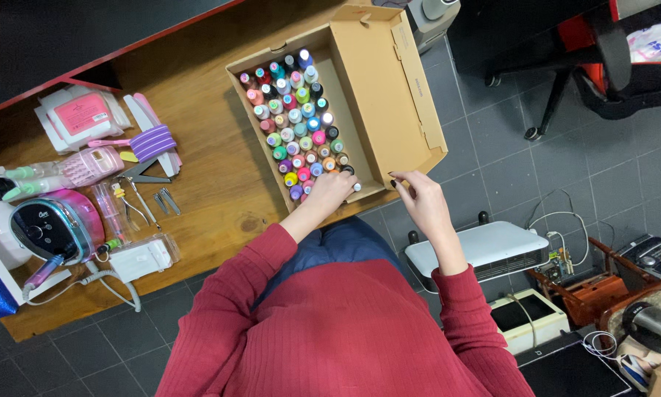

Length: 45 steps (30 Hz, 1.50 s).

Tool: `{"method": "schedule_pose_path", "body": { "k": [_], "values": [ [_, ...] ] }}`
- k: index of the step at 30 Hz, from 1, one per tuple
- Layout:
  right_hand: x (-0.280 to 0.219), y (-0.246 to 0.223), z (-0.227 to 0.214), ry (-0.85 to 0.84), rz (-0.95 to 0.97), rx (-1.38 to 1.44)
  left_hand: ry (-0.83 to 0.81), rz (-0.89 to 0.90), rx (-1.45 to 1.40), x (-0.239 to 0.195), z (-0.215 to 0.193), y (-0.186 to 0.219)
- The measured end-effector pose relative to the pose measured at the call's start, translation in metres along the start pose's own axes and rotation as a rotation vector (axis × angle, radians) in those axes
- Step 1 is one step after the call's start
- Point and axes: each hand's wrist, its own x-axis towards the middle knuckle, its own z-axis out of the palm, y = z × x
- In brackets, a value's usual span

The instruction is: The person sorts nail polish bottles from a cardboard box, places some on hexagonal shelves, and then puts others back into the box before closing it.

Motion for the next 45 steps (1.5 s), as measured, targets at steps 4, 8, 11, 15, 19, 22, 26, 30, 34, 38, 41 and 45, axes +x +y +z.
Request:
{"method": "schedule_pose_path", "body": {
  "k": [4,8,11,15,19,22,26,30,34,38,41,45],
  "values": [
    [0.001,-0.001,-0.001,0.002,0.017,0.008,0.015,-0.004,0.04,0.002,0.016,-0.003],
    [0.002,-0.005,-0.003,-0.005,0.038,0.005,0.007,-0.006,0.061,0.003,0.032,-0.007],
    [0.004,-0.004,-0.004,-0.014,0.05,-0.007,0.002,-0.009,0.069,0.006,0.036,-0.007],
    [0.006,-0.007,-0.007,-0.003,0.037,-0.009,-0.048,-0.038,0.03,0.002,0.017,0.002],
    [0.012,-0.003,-0.008,0.017,0.015,0.013,-0.045,-0.071,-0.023,-0.005,-0.017,0.008],
    [0.022,-0.003,-0.011,0.039,-0.045,-0.004,-0.062,-0.138,-0.107,-0.013,-0.038,0.004],
    [0.043,-0.018,-0.02,0.054,-0.131,0.011,0.004,-0.281,-0.324,-0.039,-0.116,0.01],
    [0.078,-0.049,-0.024,0.062,-0.235,0.052,0.135,-0.48,-0.415,-0.077,-0.147,-0.006],
    [0.132,-0.086,-0.02,0.088,-0.368,0.095,0.264,-0.61,-0.422,-0.109,-0.167,-0.011],
    [0.197,-0.133,-0.018,0.081,-0.559,0.079,0.416,-0.719,-0.475,-0.14,-0.164,-0.019],
    [0.252,-0.172,-0.014,0.088,-0.664,0.06,0.534,-0.792,-0.495,-0.156,-0.161,-0.025],
    [0.331,-0.214,0.002,0.172,-0.74,0.017,0.63,-0.915,-0.555,-0.174,-0.16,-0.037]
  ]
}}
